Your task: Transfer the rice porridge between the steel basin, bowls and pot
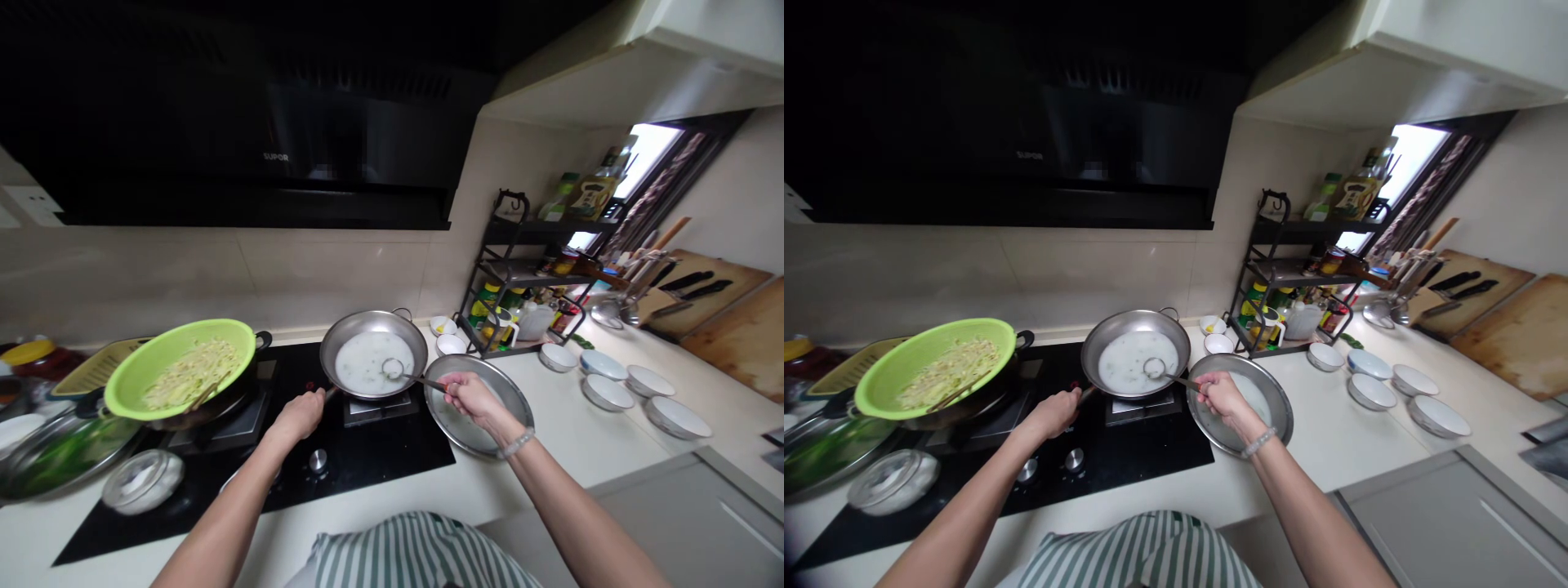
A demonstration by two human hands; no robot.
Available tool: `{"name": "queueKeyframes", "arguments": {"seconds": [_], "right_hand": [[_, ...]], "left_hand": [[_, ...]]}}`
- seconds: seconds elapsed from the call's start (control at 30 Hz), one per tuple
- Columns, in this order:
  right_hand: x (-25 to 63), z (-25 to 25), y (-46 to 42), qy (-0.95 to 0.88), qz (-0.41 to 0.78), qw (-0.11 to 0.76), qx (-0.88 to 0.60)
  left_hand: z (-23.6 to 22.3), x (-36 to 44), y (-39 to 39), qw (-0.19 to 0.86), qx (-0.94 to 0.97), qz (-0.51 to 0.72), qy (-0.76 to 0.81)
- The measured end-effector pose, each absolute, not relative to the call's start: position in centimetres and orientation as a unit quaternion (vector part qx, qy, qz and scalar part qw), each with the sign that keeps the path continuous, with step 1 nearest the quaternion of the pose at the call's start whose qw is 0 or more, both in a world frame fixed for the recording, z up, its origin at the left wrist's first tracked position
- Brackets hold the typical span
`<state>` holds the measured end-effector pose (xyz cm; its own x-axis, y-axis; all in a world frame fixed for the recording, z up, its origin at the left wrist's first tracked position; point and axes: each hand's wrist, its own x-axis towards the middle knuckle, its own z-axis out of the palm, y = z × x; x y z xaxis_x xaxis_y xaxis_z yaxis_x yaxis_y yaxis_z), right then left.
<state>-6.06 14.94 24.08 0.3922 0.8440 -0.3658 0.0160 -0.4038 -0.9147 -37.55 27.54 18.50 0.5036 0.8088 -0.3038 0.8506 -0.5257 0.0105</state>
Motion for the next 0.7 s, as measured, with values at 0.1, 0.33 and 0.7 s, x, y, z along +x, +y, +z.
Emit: {"name": "queueKeyframes", "arguments": {"seconds": [0.1,0.33,0.7], "right_hand": [[-6.0,24.2,14.8,-0.302,0.459,0.451,-0.703],[-5.7,24.4,14.4,-0.294,0.467,0.459,-0.696],[-2.9,25.8,11.8,-0.269,0.490,0.498,-0.663]], "left_hand": [[18.4,-37.6,27.6,0.081,0.862,-0.133,0.483],[18.7,-37.5,27.4,0.074,0.862,-0.142,0.482],[18.5,-37.4,27.6,0.079,0.861,-0.132,0.485]]}}
